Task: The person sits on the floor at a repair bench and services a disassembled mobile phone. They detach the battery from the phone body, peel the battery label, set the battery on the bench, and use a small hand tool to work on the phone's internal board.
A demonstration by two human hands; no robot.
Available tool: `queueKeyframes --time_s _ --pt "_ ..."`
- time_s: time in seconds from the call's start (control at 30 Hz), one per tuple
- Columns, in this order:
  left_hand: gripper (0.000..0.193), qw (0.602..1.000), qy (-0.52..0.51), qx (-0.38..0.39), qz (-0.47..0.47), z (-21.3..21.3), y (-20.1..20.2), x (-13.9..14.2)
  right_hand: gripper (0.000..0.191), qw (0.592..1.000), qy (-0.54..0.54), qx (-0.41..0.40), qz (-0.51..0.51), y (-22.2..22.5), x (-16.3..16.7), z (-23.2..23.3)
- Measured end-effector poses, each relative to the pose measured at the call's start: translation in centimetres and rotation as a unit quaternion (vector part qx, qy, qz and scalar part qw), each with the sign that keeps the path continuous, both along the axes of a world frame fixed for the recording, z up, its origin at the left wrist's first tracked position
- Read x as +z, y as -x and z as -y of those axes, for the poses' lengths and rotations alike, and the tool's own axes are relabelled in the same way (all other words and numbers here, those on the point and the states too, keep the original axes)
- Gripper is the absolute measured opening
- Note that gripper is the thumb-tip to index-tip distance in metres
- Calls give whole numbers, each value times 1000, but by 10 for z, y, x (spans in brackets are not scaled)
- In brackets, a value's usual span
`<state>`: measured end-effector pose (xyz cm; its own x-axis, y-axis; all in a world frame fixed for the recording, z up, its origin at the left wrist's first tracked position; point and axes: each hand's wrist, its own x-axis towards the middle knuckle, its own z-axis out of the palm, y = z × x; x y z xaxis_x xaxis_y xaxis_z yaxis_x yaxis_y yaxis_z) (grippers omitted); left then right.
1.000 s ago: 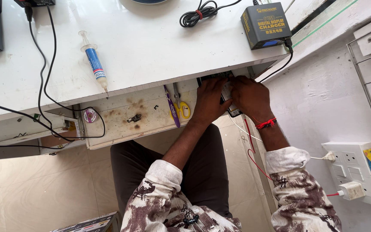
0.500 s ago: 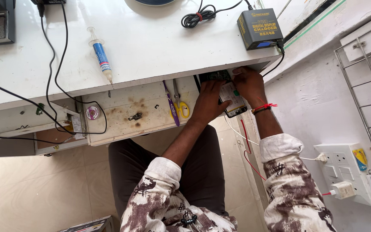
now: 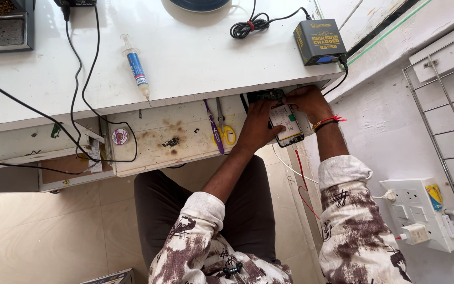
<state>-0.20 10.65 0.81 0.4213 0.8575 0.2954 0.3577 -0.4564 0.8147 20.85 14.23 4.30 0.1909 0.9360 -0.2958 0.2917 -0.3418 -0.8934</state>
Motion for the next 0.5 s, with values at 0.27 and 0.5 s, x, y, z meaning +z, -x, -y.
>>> queueKeyframes --time_s 0.27,0.5 --pt "83 1000 -17 2 9 2 0 -4 14 999 18 9 31 6 5 7" --pt "84 1000 -13 -6 -1 -1 -3 -7 15 999 19 -2 28 12 12 11"
